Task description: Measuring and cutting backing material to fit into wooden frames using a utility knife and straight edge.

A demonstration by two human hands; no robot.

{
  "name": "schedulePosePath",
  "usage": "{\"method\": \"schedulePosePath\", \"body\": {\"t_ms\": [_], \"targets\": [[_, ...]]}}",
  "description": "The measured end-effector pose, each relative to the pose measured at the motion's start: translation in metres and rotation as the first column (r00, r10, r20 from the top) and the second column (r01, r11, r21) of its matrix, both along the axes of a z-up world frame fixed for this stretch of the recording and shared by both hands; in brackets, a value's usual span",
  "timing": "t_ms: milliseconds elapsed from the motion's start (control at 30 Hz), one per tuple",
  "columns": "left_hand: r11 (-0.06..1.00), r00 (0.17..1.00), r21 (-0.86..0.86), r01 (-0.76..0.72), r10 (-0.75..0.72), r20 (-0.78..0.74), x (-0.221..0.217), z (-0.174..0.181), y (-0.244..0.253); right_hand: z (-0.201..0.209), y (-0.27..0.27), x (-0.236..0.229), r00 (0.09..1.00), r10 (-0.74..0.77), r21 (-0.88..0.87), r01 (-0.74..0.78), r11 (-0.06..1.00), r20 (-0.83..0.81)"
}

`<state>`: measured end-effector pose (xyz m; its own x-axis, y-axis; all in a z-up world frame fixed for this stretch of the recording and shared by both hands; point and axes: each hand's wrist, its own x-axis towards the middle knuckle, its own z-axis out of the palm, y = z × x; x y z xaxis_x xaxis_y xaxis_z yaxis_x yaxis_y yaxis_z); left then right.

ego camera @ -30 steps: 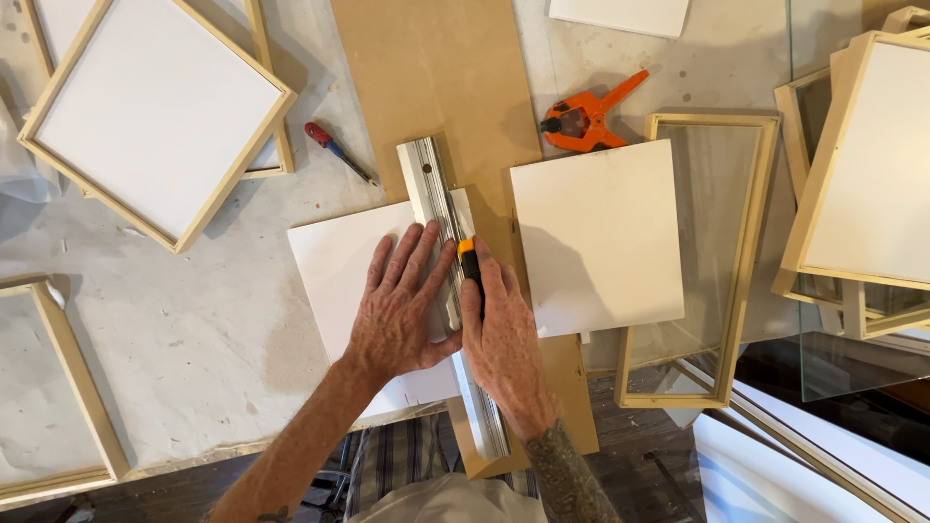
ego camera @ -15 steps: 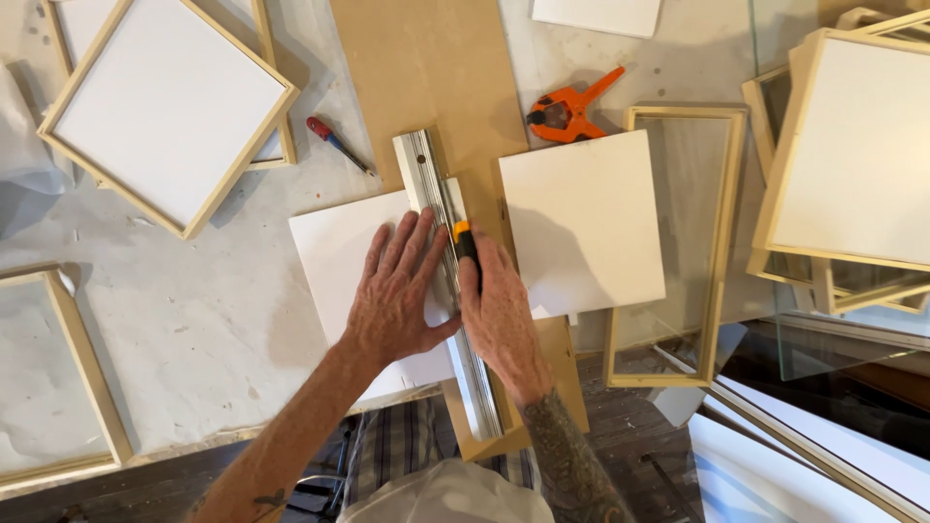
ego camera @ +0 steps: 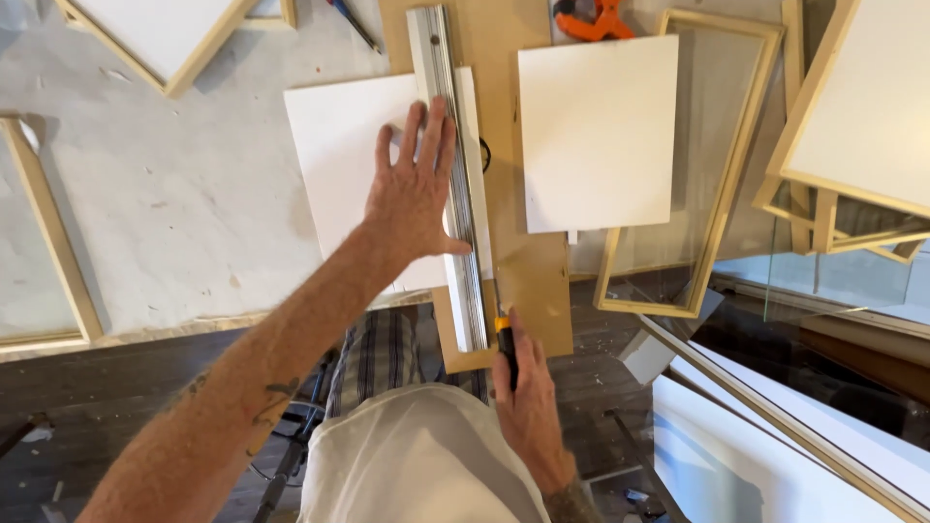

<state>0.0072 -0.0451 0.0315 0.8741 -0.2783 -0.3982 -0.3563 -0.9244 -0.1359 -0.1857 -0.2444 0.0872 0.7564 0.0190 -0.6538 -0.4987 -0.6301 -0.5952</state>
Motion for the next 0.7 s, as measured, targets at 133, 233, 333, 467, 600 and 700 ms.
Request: {"method": "schedulePosePath", "body": {"t_ms": [133,233,333,467,600,700], "targets": [[1.000,0.999,0.004,0.009,-0.009,-0.051,0.000,-0.002,0.000,0.001,0.001,-0.007,1.000,-0.025,0.015,0.025,1.000,0.010],[1.000,1.000,-0.004,-0.008,0.008,0.005,-0.001,-0.008,-0.001,-0.001,0.000,-0.009,0.997,0.001,0.058,-0.005,0.998,0.078],[1.000,1.000,-0.021,-0.015,0.016,0.025,-0.003,-0.011,0.002,-0.001,-0.001,-0.010,0.999,-0.005,0.081,0.001,0.997,0.053],[0.999,1.000,-0.051,-0.010,0.011,0.022,-0.003,-0.009,0.002,0.004,-0.005,-0.006,0.989,-0.064,0.100,0.051,0.994,0.131],[0.997,1.000,-0.076,-0.012,0.011,-0.004,0.000,-0.005,0.004,-0.030,-0.008,-0.008,0.969,-0.103,0.035,0.097,0.995,0.223],[0.994,1.000,-0.102,-0.027,0.026,-0.014,-0.001,-0.007,0.004,-0.035,0.006,-0.009,0.963,-0.184,0.031,0.182,0.983,0.196]]}}
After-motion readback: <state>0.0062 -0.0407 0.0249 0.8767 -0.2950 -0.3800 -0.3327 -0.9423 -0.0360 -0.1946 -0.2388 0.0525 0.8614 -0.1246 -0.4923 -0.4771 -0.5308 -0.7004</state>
